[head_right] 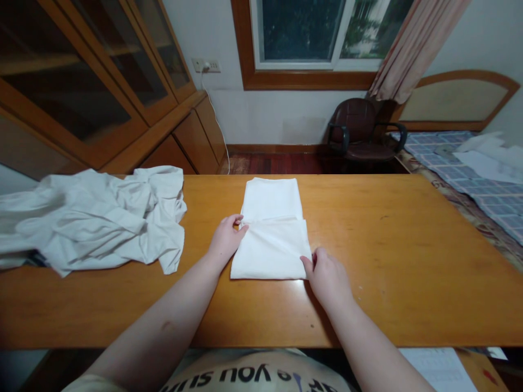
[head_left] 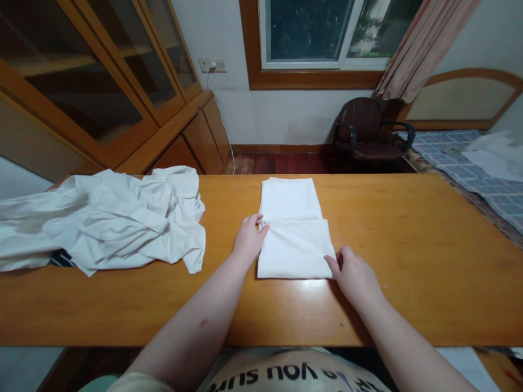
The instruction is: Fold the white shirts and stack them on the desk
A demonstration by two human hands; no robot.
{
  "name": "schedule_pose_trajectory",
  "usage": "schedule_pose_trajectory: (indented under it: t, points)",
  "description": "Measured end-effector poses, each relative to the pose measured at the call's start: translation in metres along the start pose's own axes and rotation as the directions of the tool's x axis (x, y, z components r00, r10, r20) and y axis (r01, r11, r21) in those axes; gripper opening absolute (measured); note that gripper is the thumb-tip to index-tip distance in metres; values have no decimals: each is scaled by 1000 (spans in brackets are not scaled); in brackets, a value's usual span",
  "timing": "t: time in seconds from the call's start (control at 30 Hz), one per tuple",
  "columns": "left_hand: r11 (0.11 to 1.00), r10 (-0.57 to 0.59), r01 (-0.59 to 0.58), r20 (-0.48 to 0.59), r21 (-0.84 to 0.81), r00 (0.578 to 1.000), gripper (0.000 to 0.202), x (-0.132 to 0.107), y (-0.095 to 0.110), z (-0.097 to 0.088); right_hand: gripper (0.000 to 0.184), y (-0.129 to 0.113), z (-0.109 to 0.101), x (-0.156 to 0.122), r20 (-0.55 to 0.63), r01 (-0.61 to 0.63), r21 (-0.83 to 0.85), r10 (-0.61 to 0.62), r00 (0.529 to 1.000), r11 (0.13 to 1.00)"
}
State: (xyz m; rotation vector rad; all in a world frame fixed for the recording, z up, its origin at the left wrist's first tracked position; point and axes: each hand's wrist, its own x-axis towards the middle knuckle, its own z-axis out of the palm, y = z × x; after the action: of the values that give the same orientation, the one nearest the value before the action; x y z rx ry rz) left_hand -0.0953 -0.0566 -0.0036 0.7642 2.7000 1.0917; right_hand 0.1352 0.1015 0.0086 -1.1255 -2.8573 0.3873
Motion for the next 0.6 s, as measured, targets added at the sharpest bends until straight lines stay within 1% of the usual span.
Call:
schedule_pose_trajectory:
  t: [0.07,0.17,0.2,0.27,0.3,0.33,0.4,0.43,0.47,0.5,0.57,0.6]
  points:
    - [999,-9,9,-8,-35,1000,32,1,-1,-2,28,4,-7,1,-71,56,-3,-56,996,998]
    - [994,-6,4,-15,-105,1000,29,0,0,-9,31,7,-18,3,-198,129,71,-113,974,989]
    - [993,-9,6,-24,-121,1000,27,-1,2,-13,32,6,-21,4,-219,151,100,-126,968,983]
    - [992,3,-10,-58,-127,998,25,-6,6,-20,31,1,-25,8,-210,228,144,-195,958,963]
    - [992,33,-43,-77,-119,996,24,-9,9,-22,31,-3,-26,11,-190,287,154,-257,948,946]
    - [989,89,-98,-85,-108,992,24,-13,11,-24,32,-6,-27,15,-161,355,156,-331,930,922]
    - [966,243,-247,-55,-79,968,23,-20,16,-24,37,-12,-28,27,-95,475,131,-466,880,870]
    - [950,303,-305,-35,-62,952,22,-23,17,-22,41,-14,-29,34,-70,502,104,-497,865,859]
    - [942,333,-334,-23,-42,943,23,-24,18,-19,46,-16,-30,43,-55,494,73,-491,869,866]
    - [943,332,-333,-22,-22,943,25,-25,18,-16,49,-17,-32,53,-46,452,41,-450,892,891]
    - [967,255,-255,-33,3,966,34,-22,15,-10,47,-17,-36,73,-10,292,-1,-292,956,956]
    - [979,203,-203,-25,0,979,38,-19,13,-7,42,-17,-37,81,40,220,-7,-219,975,976]
